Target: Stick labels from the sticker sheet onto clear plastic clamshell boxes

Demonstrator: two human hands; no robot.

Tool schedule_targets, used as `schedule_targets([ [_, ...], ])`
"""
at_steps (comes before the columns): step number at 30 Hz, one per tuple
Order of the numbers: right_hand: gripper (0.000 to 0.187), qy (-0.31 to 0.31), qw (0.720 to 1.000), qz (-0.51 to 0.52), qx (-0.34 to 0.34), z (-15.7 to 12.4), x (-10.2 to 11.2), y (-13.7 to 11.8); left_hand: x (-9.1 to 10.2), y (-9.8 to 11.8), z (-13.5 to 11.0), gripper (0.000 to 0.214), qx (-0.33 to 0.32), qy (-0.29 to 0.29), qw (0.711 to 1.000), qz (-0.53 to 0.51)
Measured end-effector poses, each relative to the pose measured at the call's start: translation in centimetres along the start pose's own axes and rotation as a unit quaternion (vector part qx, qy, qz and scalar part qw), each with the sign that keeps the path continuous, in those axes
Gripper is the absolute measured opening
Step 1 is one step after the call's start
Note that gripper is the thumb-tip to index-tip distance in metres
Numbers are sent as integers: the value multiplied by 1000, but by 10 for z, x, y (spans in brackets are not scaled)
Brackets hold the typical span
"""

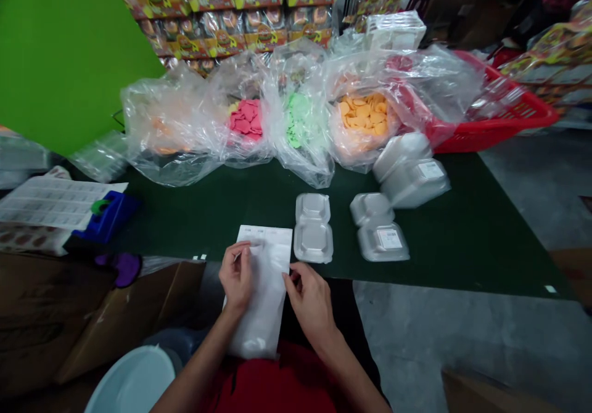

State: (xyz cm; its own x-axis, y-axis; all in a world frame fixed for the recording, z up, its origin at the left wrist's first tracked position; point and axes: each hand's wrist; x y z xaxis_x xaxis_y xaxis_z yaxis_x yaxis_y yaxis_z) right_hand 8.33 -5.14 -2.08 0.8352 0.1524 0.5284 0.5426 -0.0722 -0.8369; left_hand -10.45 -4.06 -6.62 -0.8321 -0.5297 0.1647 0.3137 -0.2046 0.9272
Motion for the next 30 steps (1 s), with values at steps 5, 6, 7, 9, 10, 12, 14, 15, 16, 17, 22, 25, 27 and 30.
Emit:
schedule_targets([
  [5, 45, -63, 979, 184, -68, -12, 3, -13, -4, 17, -30, 16, -216, -99, 970, 55],
  [6, 46, -72, 965, 235, -88, -10, 0, -13, -3, 20, -35, 19, -245, -116, 960, 66],
  [7, 47, -73, 954, 271, -103, -8, -2, -12, -2, 24, -39, 21, -265, -132, 952, 79],
  [9, 47, -59, 944, 303, -115, -5, -2, -11, 2, 34, -45, 18, -280, -160, 942, 94],
  [10, 47, -51, 944, 306, -113, -4, 0, -10, 5, 40, -46, 15, -276, -175, 941, 87],
  [12, 44, -44, 949, 298, -95, -5, 9, -11, 9, 56, -42, 23, -229, -197, 952, 47],
  [14, 38, -61, 957, 278, -64, -7, 21, -14, 11, 74, -31, 38, -137, -201, 970, 0],
  [15, 35, -78, 960, 265, -45, -8, 26, -17, 10, 82, -23, 37, -88, -201, 975, -12],
  [16, 32, -95, 963, 251, -28, -8, 31, -19, 9, 90, -14, 31, -50, -209, 976, -18],
  [17, 30, -107, 966, 237, -14, -9, 36, -21, 7, 97, -5, 23, -26, -230, 973, -22],
  [22, 24, -67, 973, 219, -6, -4, 54, -23, -16, 118, 30, 22, -7, -289, 956, -46],
  [25, 41, 14, 970, 238, -35, -2, 70, -13, -39, 122, 42, 24, 5, -235, 969, -76],
  [27, 44, 72, 967, 237, -53, 0, 82, -1, -57, 121, 49, 22, 34, -215, 971, -101],
  [30, 38, 127, 964, 227, -63, 3, 95, 19, -79, 112, 56, 18, 73, -214, 966, -124],
])
Point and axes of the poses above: each hand's wrist, its own z-axis towards the middle knuckle, its own x-axis out of the back of the hand, y = z × x, and after that the axes turned 12 degrees about -z, right-handed
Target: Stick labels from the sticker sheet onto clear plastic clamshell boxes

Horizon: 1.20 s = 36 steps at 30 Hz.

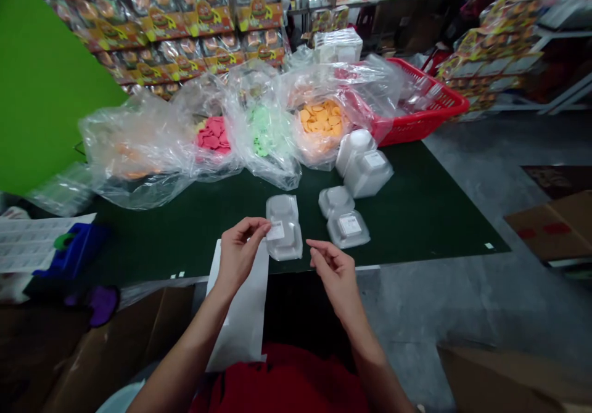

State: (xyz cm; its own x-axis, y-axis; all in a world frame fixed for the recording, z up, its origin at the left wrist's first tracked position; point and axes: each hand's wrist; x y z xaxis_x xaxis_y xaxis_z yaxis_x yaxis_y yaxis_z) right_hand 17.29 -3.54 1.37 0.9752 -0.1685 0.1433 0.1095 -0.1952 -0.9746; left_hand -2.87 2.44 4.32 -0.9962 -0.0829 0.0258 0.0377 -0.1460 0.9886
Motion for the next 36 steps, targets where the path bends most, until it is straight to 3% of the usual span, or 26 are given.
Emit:
schedule_targets([
  [3, 33, 22, 1000, -4, 8, 7, 8, 10, -7, -15, 8, 16, 17, 3, 1000, -2],
  [8, 31, 17, 1000, -10, 23, 13, 2, 11, -6, -27, 12, 68, 45, -8, 999, -11],
  [11, 29, 11, 999, -16, 34, 14, -5, 7, -6, -30, 14, 77, 64, -12, 998, -18],
  [14, 27, 0, 997, -38, 65, 15, -14, 1, -7, -32, 14, 75, 71, -10, 997, -20],
  [18, 27, -24, 980, -123, 156, 20, -29, -2, -9, -32, 11, 68, 55, -7, 998, 6],
  [24, 27, -22, 942, -243, 229, 28, -38, 4, -14, -30, 0, 35, -8, -29, 995, 96],
  [29, 28, -6, 928, -277, 247, 28, -34, 3, -9, -37, -2, 56, -73, 53, 982, 164],
  [31, 29, 27, 918, -310, 246, 27, -38, 1, -1, -40, -5, 50, -78, 69, 980, 169],
  [34, 62, 69, 887, -394, 231, 25, -55, -1, 13, -45, -16, 39, -73, 69, 981, 167],
  [36, 83, 59, 872, -433, 221, 25, -69, 0, 22, -50, -26, 36, -61, 68, 982, 164],
])
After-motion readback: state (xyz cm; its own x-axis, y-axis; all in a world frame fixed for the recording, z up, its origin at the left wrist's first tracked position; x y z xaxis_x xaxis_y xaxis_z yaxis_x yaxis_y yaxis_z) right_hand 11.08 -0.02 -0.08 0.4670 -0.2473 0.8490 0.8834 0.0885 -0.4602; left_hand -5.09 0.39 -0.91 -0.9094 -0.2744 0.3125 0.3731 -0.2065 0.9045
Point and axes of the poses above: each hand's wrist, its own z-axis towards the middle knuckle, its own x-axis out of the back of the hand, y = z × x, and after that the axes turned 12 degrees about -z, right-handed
